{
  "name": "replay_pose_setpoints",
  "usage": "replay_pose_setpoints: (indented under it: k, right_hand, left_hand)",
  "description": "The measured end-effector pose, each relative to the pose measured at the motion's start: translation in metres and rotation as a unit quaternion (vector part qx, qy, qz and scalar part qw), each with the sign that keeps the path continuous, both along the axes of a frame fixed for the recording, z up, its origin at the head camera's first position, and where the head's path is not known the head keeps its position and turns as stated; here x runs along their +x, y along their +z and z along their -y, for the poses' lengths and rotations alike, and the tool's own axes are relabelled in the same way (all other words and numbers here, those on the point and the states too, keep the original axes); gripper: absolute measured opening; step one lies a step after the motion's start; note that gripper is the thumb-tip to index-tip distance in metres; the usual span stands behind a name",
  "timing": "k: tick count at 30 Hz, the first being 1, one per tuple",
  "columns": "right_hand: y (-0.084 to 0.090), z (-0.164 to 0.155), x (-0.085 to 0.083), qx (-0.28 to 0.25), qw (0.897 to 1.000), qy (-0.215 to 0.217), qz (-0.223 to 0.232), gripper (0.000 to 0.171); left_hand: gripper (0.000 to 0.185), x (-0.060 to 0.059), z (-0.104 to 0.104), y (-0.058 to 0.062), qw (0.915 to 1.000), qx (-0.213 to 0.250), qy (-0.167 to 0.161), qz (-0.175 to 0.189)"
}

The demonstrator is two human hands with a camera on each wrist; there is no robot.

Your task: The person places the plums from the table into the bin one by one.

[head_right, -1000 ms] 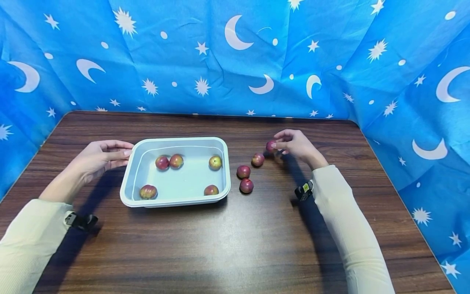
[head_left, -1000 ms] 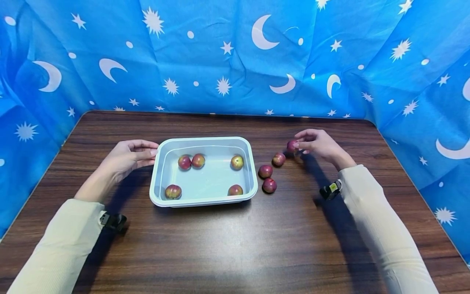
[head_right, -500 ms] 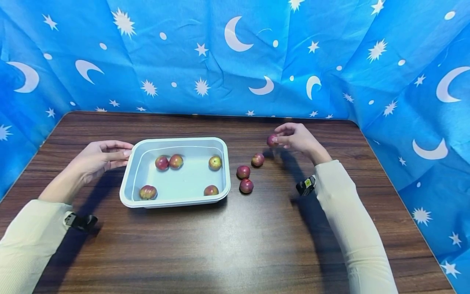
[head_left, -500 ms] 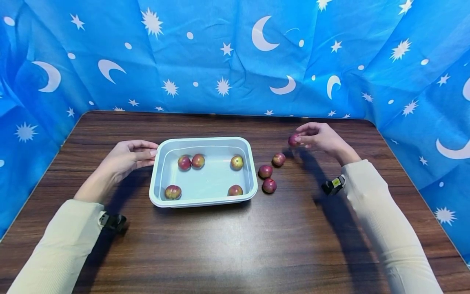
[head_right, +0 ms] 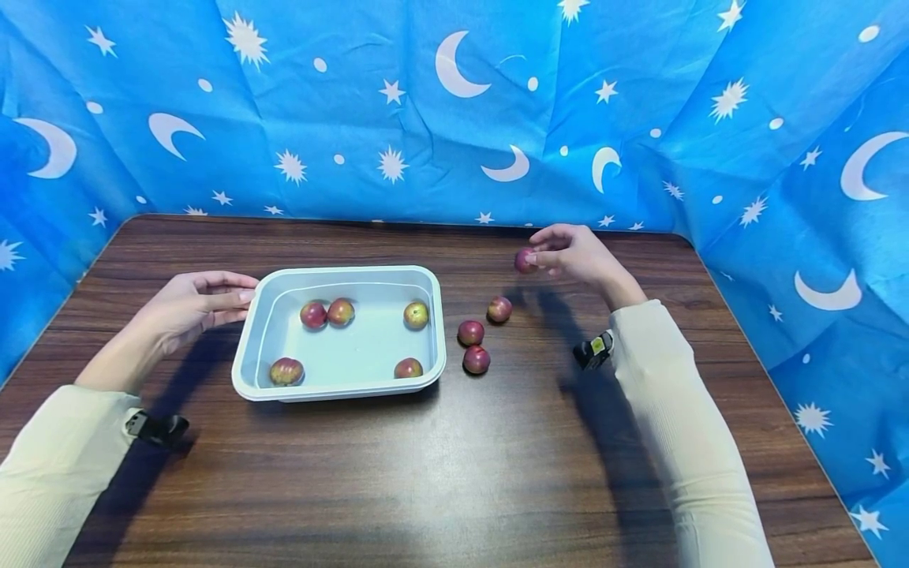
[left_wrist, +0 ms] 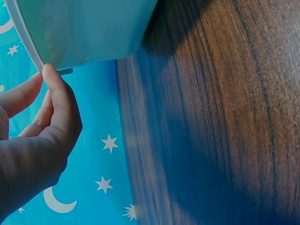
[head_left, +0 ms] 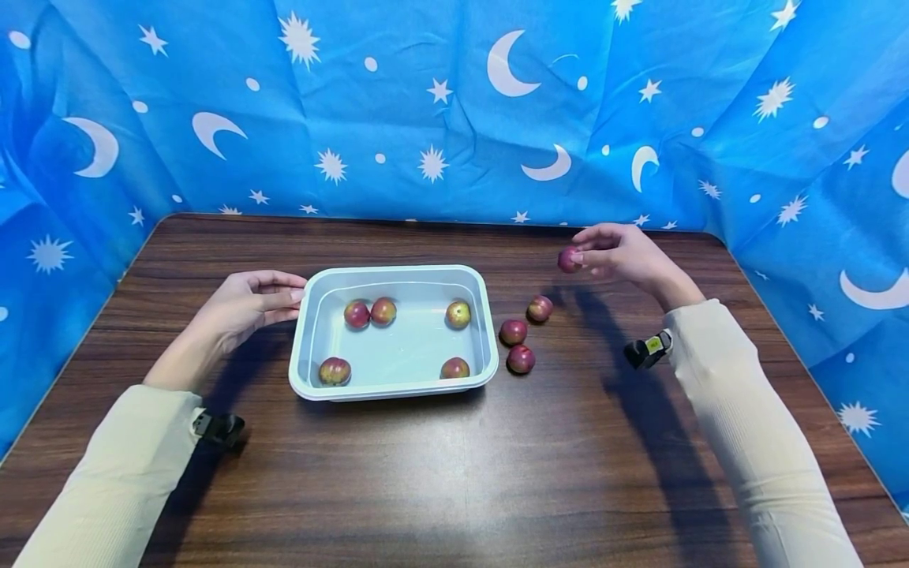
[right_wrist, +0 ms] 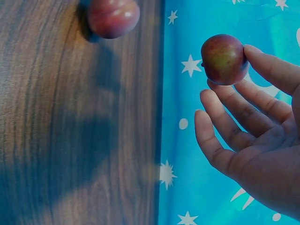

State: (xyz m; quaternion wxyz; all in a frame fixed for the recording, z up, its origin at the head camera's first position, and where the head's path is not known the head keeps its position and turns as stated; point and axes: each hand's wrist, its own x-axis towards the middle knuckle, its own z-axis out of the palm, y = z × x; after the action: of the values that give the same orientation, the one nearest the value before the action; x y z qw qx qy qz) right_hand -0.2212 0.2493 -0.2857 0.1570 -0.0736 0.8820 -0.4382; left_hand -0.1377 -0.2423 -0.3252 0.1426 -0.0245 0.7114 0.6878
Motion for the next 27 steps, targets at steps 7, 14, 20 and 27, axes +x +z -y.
replay_pose_setpoints:
  k: [7,14,20,27]
  right_hand:
    - [0.008,0.004,-0.002,0.000,1.000,0.004,-0.018,0.045]
    - [0.013,0.009,-0.004,-0.004,0.999,0.022,-0.034,0.045]
    - [0.020,0.014,-0.004,0.010,0.999,0.027,-0.033,0.049]
    - [0.028,0.024,-0.004,0.007,0.998,0.033,-0.046,0.050]
  left_hand:
    - [0.019,0.000,0.000,0.000,1.0000,-0.005,-0.002,-0.003]
    - [0.015,0.000,0.000,-0.002,1.0000,0.005,0.000,-0.004]
    - [0.017,0.001,0.001,-0.002,1.0000,-0.001,-0.003,-0.008]
    - [0.027,0.001,0.000,-0.001,0.9998,-0.020,-0.001,-0.002]
